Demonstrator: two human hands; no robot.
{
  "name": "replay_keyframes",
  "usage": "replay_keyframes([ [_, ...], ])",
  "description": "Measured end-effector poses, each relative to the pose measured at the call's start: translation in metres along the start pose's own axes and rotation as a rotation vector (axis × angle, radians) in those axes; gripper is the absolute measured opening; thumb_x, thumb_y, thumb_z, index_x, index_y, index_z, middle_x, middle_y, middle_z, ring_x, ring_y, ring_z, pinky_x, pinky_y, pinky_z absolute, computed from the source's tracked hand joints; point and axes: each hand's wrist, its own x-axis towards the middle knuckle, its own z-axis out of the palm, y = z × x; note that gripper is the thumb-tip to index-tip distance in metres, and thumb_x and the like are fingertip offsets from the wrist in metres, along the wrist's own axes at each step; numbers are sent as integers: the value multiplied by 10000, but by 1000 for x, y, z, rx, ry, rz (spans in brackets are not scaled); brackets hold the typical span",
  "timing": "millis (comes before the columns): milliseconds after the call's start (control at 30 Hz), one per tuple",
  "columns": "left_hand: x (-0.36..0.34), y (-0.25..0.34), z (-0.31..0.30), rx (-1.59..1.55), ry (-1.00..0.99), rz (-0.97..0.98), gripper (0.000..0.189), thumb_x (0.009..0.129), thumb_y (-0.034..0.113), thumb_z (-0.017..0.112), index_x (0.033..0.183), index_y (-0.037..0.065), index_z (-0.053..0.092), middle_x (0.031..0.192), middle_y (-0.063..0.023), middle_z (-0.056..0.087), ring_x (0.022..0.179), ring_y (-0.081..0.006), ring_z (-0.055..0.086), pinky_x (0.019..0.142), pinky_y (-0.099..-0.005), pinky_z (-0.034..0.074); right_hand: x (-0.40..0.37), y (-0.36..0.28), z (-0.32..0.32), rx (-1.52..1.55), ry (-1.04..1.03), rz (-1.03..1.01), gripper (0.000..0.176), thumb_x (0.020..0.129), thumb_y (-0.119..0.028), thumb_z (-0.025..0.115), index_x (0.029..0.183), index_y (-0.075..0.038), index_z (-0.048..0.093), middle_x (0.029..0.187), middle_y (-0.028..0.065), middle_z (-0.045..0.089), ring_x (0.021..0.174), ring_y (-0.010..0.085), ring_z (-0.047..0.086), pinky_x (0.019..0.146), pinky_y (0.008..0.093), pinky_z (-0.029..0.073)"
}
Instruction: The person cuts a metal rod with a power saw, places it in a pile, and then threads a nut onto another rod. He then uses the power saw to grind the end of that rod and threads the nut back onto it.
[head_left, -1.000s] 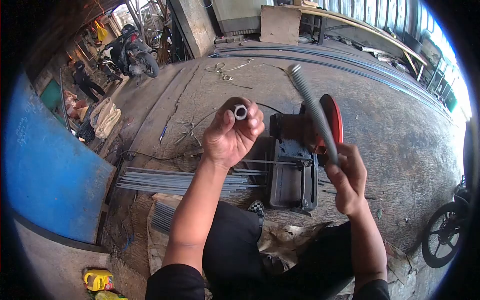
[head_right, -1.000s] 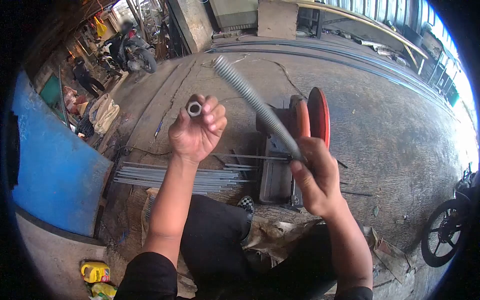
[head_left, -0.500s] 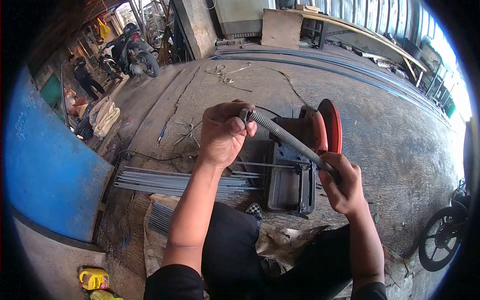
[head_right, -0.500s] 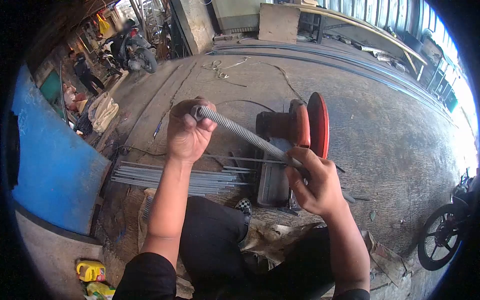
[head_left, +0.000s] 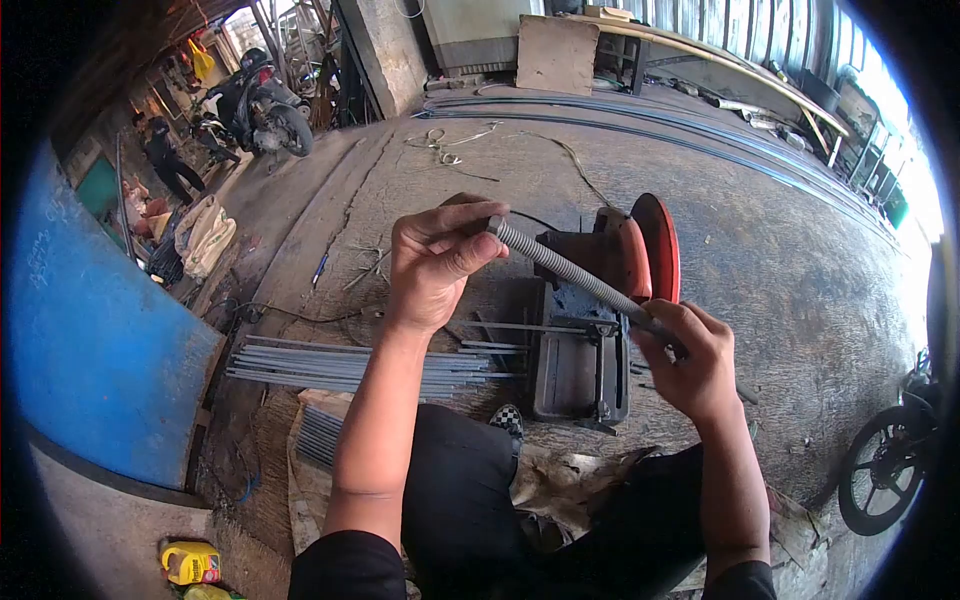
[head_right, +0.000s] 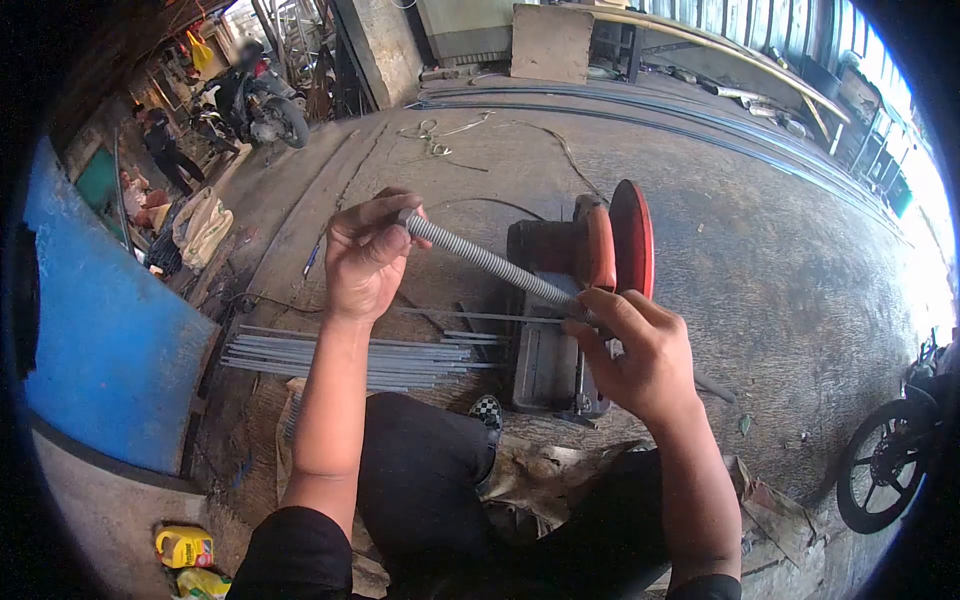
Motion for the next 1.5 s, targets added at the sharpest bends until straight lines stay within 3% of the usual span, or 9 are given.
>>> replay_keyframes([
  [67, 2, 1, 3, 96, 17, 43, 263, 786, -10, 692, 1045, -38, 659, 988, -106, 637, 809, -132, 636, 751, -229, 537, 1, 3, 1, -46, 17, -35, 250, 750, -80, 709, 982, -41, 625, 715, 87, 612, 580, 237, 627, 522, 343, 487],
  [333, 4, 1, -1, 199, 7, 3, 267, 787, -54, 671, 1052, -24, 663, 1001, -96, 635, 856, -125, 632, 772, -216, 525, 3, -1, 1, -246, 43, -84, 241, 766, -86, 704, 992, -45, 631, 706, 85, 604, 579, 257, 616, 518, 362, 478],
  [400, 4, 1, -1, 219, -6, 7, 267, 786, -59, 670, 1050, -23, 665, 992, -94, 640, 859, -123, 632, 775, -215, 524, -1, -1, 1, 26, -38, 98, 209, 785, -86, 688, 978, -29, 629, 733, 107, 619, 603, 286, 628, 534, 375, 481],
  [533, 3, 1, -5, 295, -52, -35, 304, 790, -36, 672, 1092, -25, 640, 989, -91, 648, 897, -137, 622, 791, -254, 528, -2, -3, -3, 61, -105, 309, 160, 807, -91, 671, 941, -14, 628, 772, 128, 633, 640, 317, 639, 555, 381, 488],
  [600, 3, 0, -4, 312, -45, -58, 331, 797, -3, 678, 1122, -26, 624, 1008, -96, 646, 918, -150, 614, 807, -288, 531, -1, 3, -2, -16, -108, 123, 138, 811, -94, 670, 912, -16, 619, 786, 142, 639, 662, 321, 648, 566, 372, 494],
  [833, 5, -1, 1, 345, -20, -35, 368, 773, -51, 693, 1128, -20, 601, 976, -79, 650, 903, -130, 615, 808, -244, 512, -1, 0, 2, 101, -6, 272, 147, 787, -65, 693, 896, -17, 608, 805, 157, 641, 661, 287, 659, 563, 362, 494],
  [1233, 2, -1, 3, 308, -50, -14, 362, 770, -44, 702, 1116, -21, 600, 993, -77, 644, 909, -126, 612, 832, -257, 513, -3, 12, 14, 28, 12, 12, 279, 740, -60, 735, 984, -22, 604, 805, 122, 651, 678, 303, 666, 586, 346, 527],
  [1367, 0, 2, 10, 314, -61, -53, 360, 767, -44, 705, 1111, -23, 601, 994, -73, 642, 922, -128, 611, 843, -265, 515, 1, -1, 11, 75, 32, 96, 251, 755, -42, 719, 985, -18, 620, 798, 118, 649, 671, 294, 667, 576, 344, 524],
  [1500, 0, 0, 4, 295, -52, -43, 364, 766, -37, 711, 1112, -23, 600, 991, -79, 640, 929, -132, 612, 845, -266, 517, -9, 15, 15, 15, 38, -12, 284, 747, -59, 737, 994, -10, 605, 776, 123, 643, 662, 263, 670, 575, 339, 521],
])
